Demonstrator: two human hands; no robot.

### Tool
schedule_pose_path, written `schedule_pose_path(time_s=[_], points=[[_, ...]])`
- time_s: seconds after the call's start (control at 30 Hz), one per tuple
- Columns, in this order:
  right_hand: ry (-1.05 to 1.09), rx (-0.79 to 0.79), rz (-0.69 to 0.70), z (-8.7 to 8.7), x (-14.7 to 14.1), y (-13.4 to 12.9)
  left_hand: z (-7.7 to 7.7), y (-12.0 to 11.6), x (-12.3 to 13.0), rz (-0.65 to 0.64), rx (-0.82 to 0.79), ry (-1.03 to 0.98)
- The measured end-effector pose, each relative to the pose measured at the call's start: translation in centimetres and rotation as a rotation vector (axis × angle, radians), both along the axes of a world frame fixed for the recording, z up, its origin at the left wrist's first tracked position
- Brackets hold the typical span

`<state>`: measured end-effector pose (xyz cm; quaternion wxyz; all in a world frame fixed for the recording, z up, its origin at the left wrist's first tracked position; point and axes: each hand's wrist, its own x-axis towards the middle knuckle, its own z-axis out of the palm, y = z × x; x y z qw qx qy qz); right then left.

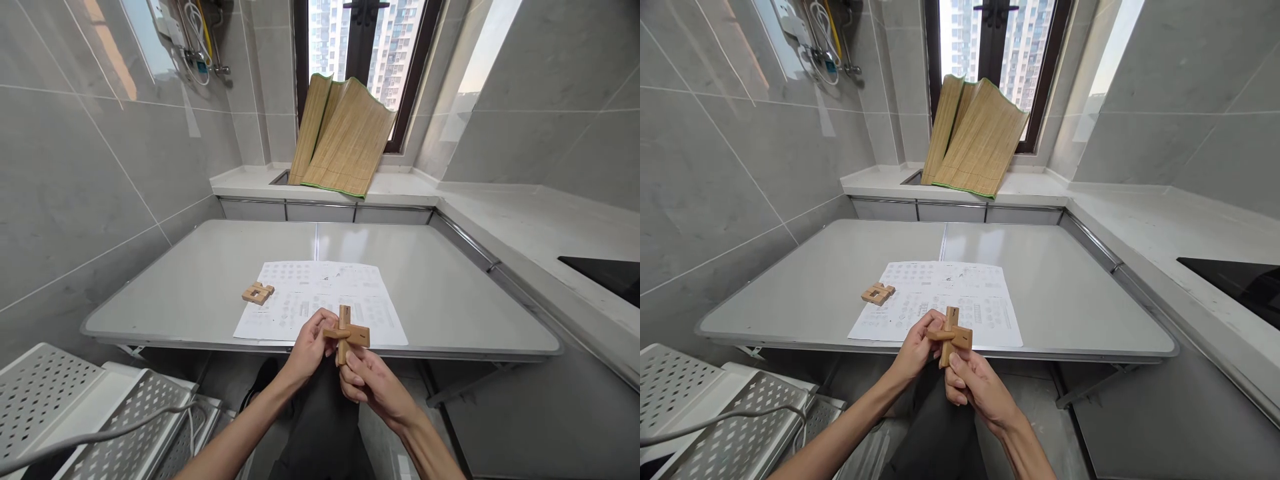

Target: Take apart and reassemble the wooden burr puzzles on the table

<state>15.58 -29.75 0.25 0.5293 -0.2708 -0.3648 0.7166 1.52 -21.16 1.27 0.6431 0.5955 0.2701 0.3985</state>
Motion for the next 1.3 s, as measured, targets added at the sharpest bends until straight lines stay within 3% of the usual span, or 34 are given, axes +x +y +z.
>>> schedule_pose_path(time_s=[0.2, 0.4, 0.47, 0.53, 0.63, 0.77, 0.87, 1.1, 1.3], points=[[0.036, -0.020, -0.022, -0.3, -0.6, -0.6, -0.3, -0.7, 0.0, 0.053, -0.041, -0.017], [0.008, -0.046, -0.067, 1.4, -0.2, 0.4, -0.4, 1.0, -0.4, 0.001, 0.000, 0.048], [-0.023, -0.049, -0.087, 2.3, 0.5, 1.4, -0.3, 1.9, -1.2, 0.103, 0.070, 0.151], [-0.108, -0.060, -0.115, 3.1, 1.5, 2.7, -0.3, 2.8, -2.6, 0.289, 0.216, 0.293], [-0.407, -0.074, -0.186, 3.8, 3.5, 5.2, -0.7, 4.2, -5.5, 0.505, 0.476, 0.506], [-0.706, -0.103, -0.293, 3.6, 6.1, 9.1, -1.8, 6.0, -9.5, 0.724, 0.736, 0.765], [-0.818, -0.132, -0.343, 2.9, 7.5, 11.9, -2.7, 7.5, -11.6, 0.819, 0.768, 0.935], [-0.946, -0.211, -0.423, 0.3, 9.5, 17.4, -3.5, 10.5, -13.0, 0.794, 0.716, 1.056], [-0.984, -0.242, -0.497, -1.1, 10.4, 19.6, -3.6, 11.7, -12.9, 0.733, 0.662, 1.031]])
